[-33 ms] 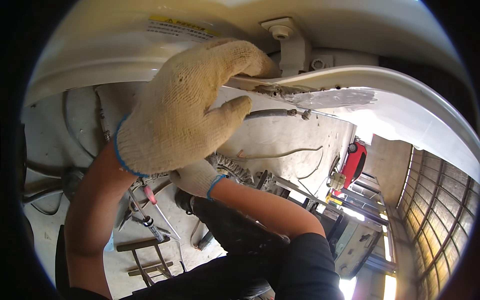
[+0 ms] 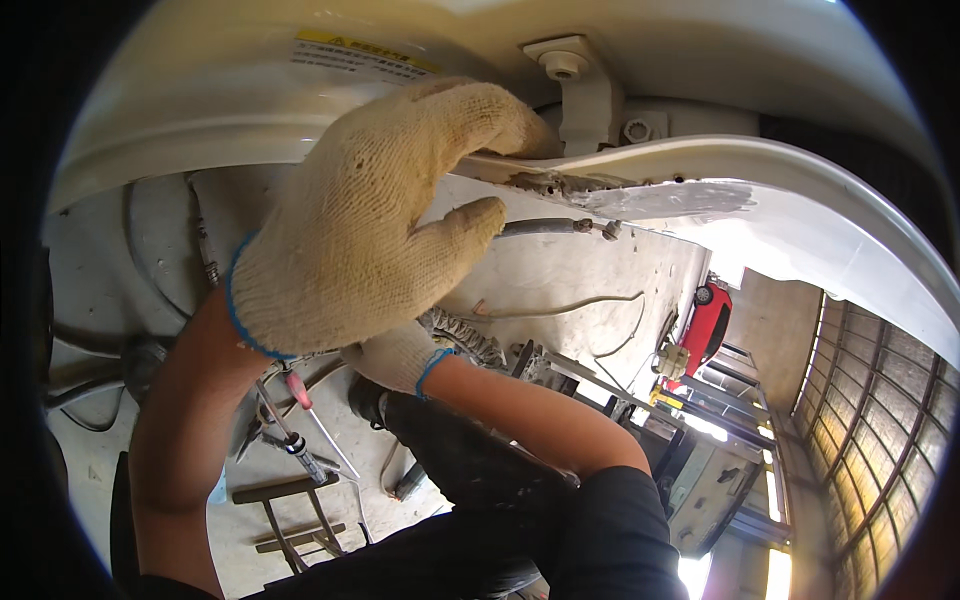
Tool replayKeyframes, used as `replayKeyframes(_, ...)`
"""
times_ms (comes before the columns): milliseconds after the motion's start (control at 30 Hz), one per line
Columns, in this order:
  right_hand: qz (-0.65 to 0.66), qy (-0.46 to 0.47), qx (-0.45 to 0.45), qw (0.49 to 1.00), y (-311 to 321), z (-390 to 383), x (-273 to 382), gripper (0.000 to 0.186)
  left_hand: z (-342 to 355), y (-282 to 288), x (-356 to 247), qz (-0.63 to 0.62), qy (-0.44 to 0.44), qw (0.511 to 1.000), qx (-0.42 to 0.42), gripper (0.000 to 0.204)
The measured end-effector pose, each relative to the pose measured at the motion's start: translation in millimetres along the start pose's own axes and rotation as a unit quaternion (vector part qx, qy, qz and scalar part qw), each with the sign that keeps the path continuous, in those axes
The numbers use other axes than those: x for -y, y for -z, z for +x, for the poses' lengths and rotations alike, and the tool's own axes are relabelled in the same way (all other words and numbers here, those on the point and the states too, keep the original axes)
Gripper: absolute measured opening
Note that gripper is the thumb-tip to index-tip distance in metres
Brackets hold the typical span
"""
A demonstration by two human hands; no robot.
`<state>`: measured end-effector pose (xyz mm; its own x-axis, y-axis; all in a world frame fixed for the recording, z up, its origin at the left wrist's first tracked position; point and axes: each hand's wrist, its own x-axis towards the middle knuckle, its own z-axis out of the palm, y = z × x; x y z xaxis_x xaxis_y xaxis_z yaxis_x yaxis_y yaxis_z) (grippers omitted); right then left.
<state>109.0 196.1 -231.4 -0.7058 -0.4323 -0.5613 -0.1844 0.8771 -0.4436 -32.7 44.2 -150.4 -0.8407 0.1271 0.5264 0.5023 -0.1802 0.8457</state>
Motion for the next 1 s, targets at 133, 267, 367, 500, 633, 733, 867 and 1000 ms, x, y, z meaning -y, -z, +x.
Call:
replayKeyframes(133, 0.002, -0.002, -0.008, 1.0, 4.0, -0.2, -10.0, 0.027, 2.6, 1.9, -1.2, -0.005, 0.015, 1.0, 0.022, 0.028)
replayKeyframes(267, 0.003, 0.001, -0.011, 1.0, 10.4, 3.8, -2.2, 0.025, 0.5, 0.8, -0.9, -0.005, 0.009, 1.0, -0.003, 0.028)
replayKeyframes(367, 0.007, 0.003, -0.014, 1.0, 10.5, 8.2, -2.4, 0.024, 4.3, 1.5, -1.7, 0.004, 0.029, 0.999, 0.021, 0.029)
replayKeyframes(500, 0.008, 0.003, -0.019, 1.0, 14.8, 11.6, 0.7, 0.023, 8.5, 2.5, -9.1, -0.085, 0.118, 0.988, 0.06, 0.025)
replayKeyframes(633, 0.006, -0.009, -0.033, 0.999, 26.0, 4.4, 9.6, 0.022, 7.3, -8.8, -3.1, -0.01, 0.082, 0.996, 0.026, 0.025)
replayKeyframes(733, 0.008, -0.026, -0.04, 0.999, 37.2, -12.2, 22.0, 0.021, 0.5, -10.8, -0.2, 0.076, 0.077, 0.994, -0.001, 0.029)
replayKeyframes(867, -0.013, -0.097, -0.023, 0.995, 71.2, -54.0, 57.4, 0.022, -20.1, -13.6, -20.2, 0.186, 0.093, 0.973, -0.1, 0.029)
replayKeyframes(1000, -0.014, -0.086, -0.147, 0.985, 102.7, -114.9, 94.7, 0.02, -79.8, -13.5, -54.4, 0.111, 0.242, 0.952, -0.153, 0.028)
